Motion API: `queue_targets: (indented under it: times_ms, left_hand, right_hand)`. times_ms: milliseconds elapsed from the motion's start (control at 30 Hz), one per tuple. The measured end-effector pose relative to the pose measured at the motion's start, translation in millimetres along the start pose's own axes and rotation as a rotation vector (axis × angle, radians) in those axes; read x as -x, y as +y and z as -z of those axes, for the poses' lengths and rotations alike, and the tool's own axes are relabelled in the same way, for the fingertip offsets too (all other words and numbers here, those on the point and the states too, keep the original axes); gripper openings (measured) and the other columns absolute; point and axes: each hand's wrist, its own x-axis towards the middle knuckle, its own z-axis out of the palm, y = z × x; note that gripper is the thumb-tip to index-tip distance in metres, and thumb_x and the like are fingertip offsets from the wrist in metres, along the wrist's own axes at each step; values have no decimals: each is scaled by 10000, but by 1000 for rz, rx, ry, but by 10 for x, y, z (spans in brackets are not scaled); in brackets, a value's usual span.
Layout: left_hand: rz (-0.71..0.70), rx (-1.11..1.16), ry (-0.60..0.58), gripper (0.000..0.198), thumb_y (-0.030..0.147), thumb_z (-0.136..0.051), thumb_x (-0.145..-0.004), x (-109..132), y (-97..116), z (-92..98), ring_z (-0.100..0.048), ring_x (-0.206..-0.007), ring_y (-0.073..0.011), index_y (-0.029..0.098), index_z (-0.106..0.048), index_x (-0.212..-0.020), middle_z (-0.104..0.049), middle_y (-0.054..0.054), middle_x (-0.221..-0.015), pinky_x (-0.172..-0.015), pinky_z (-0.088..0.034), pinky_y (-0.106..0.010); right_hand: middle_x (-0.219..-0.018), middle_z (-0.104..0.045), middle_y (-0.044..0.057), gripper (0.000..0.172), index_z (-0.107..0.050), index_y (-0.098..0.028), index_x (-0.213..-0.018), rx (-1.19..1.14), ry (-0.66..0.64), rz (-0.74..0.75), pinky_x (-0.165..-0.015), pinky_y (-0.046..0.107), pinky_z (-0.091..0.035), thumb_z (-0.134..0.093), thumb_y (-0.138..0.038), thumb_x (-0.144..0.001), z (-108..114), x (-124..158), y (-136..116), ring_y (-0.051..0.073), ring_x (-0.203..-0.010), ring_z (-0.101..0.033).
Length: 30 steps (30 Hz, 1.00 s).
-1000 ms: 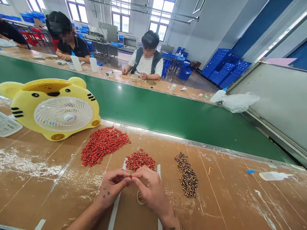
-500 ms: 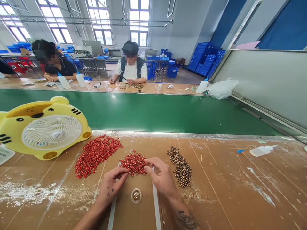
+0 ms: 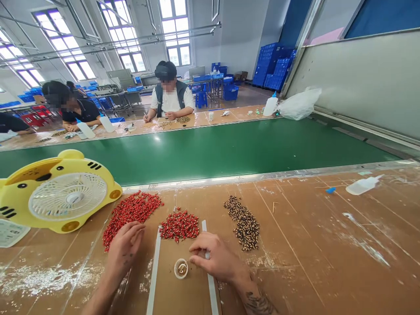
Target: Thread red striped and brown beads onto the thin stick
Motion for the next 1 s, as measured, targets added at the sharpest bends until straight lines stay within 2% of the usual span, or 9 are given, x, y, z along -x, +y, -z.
queue_targets:
  times_ms: [100,233,400,500,667,767,900,1000]
  left_hand:
    - [122,-141,-63,240,283,-513,-902,195,-321,214,-726,-851,-251,223,-743,-933,-739,-81,-1003,-767,-574,-355]
    - [162,-138,-135,286,280,-471,-901,337,-453,221,-745,-781,-230,231,-751,-929,-759,-66,-953,-696,-582,-320]
    - [150,-76,-140,279,290,-475,-902,323,-437,187,-742,-774,-233,242,-749,-882,-773,-60,-890,-691,-576,-314]
    - [163,0,-81,232,307,-521,-891,311,-394,232,-741,-826,-237,234,-740,-867,-773,-68,-962,-728,-574,-315]
    - [351,199,-18,217,357,-574,-893,250,-199,216,-723,-672,-208,208,-731,-893,-783,-43,-813,-633,-567,-279]
    - [375,170,-44,196,323,-578,-870,196,-160,165,-719,-655,-217,208,-735,-849,-781,-39,-770,-627,-559,-293]
    - [320,180,-11,179,303,-590,-840,208,-251,173,-733,-819,-256,212,-727,-770,-789,-70,-878,-753,-563,-343]
    - [441,345,86,178,350,-654,-819,220,-238,223,-729,-851,-263,200,-748,-803,-791,-86,-910,-777,-567,-347]
  right_hand:
    - [-778,-715,38,123,-779,-200,-860,-7,-53,-1,-700,286,-497,-731,-313,-852,-63,-3,1,189,-749,-640]
    - [-731,-706,40,197,-785,-206,-828,7,-102,16,-683,284,-485,-665,-330,-921,-143,-20,16,185,-733,-626]
    - [-746,-715,40,185,-782,-209,-832,9,-114,19,-691,285,-484,-669,-321,-926,-154,-13,29,187,-735,-631]
    - [-747,-704,35,144,-767,-201,-830,60,-142,28,-671,276,-465,-679,-272,-919,-143,-2,-20,188,-739,-626]
    - [-738,-655,40,215,-715,-199,-802,234,-210,231,-643,285,-409,-584,-226,-970,-206,-8,-128,191,-731,-573]
    - [-751,-642,37,221,-688,-199,-808,280,-225,264,-643,286,-393,-557,-219,-985,-250,-26,-136,185,-724,-548]
    - [-746,-635,37,253,-666,-191,-793,237,-219,233,-663,281,-391,-535,-231,-1005,-253,-41,-72,180,-738,-542]
    - [-730,-624,38,292,-657,-181,-784,189,-201,240,-651,279,-377,-510,-264,-1023,-260,-49,-38,174,-726,-524]
